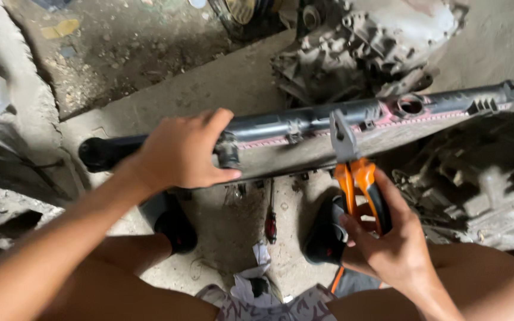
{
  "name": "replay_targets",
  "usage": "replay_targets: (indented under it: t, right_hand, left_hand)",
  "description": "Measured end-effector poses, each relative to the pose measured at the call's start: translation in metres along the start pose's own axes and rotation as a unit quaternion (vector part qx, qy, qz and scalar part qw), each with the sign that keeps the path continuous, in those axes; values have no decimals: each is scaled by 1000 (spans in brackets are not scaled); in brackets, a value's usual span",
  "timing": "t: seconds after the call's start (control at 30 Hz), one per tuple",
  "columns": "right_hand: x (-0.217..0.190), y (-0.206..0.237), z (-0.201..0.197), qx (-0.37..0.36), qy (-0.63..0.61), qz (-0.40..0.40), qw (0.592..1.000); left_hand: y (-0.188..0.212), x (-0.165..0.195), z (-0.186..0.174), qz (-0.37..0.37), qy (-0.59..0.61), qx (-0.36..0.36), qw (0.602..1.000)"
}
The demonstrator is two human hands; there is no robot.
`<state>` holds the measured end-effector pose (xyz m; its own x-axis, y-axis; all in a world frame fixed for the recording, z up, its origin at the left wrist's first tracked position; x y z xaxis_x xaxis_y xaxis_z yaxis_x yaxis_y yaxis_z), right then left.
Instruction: The person uses pliers and a screwdriver to pry and adjust the plastic tank of a car radiator. They repeatedly reposition the radiator and apply force to separate or align the tank from the core.
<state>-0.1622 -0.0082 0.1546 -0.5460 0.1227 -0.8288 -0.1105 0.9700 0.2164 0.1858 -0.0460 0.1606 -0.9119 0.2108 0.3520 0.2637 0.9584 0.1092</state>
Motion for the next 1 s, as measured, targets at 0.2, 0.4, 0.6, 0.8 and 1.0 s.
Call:
replay_targets:
  t: [0.2,0.4,0.6,0.8,1.0]
  right_hand:
    - [-79,-27,24,-43,79,-123,988]
    - [-115,-27,53,75,144,-310,937]
    - [-115,-42,88,17,283,-243,928]
    - [-108,-51,101,2,323,-304,897]
    - [-105,-50,95,-30,298,-260,918]
  left_hand:
    - [1,-17,11,60,-48,44,996]
    - [0,-28,23,47,-123,-14,991]
    - [3,-30,38,99,-180,129,970]
    - [3,-33,48,121,-262,183,940]
    - [4,-33,48,113,-243,162,950]
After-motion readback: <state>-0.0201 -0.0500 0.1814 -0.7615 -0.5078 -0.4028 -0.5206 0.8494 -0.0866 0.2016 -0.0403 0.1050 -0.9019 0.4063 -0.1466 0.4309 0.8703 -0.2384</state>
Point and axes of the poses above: each hand's wrist, its own y-axis away from the middle knuckle, its own z-axis out of the palm, x = y × z, the point moved 2 cm from there along -y, towards the middle knuckle, and after that the axes turned 3 degrees about x, right-handed, at the moved point
